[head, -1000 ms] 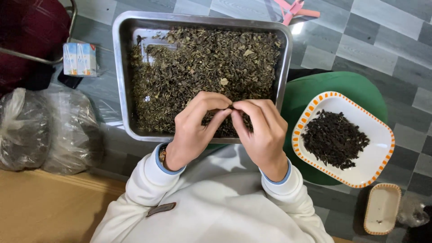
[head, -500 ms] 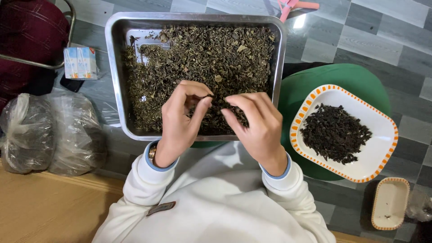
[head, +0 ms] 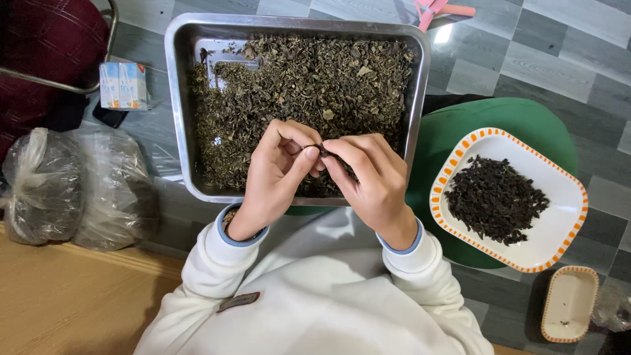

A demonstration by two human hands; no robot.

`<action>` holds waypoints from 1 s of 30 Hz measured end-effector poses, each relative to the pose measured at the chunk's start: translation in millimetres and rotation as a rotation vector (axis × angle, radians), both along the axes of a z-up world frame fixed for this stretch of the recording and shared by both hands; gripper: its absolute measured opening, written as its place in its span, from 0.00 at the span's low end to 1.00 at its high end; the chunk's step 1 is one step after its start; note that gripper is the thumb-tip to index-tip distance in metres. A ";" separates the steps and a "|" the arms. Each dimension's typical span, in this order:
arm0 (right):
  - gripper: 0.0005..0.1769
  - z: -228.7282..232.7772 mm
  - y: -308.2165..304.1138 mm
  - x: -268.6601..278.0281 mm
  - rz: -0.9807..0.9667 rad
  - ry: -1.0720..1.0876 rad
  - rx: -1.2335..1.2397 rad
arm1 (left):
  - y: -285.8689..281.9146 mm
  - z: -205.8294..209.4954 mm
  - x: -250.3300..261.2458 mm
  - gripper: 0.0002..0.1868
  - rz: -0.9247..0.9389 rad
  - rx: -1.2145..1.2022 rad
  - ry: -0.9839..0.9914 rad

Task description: Sort dried tea leaves from a large metal tray into a smaller plastic bowl, selecting specific leaves by hand.

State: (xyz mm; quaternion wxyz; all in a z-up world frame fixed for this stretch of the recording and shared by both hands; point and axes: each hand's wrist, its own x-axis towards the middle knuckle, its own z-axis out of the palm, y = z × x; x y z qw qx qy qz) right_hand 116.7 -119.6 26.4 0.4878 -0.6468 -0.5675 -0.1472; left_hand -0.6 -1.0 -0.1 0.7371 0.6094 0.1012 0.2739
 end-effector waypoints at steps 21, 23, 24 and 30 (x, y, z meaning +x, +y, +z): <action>0.06 -11.7 -56.6 -8.6 -0.198 -0.146 -0.187 | -30.8 6.4 9.0 0.06 -0.008 0.593 0.115; 0.06 -7.3 -69.9 -10.9 -0.230 -0.156 -0.197 | -35.3 22.5 9.5 0.06 -0.084 0.612 0.099; 0.06 -4.9 -76.9 -12.4 -0.259 -0.167 -0.206 | -37.8 30.7 9.5 0.07 -0.157 0.631 0.082; 0.06 -18.8 -127.9 -2.5 -0.368 -0.222 -0.240 | -58.9 56.9 26.1 0.05 -0.251 0.845 0.034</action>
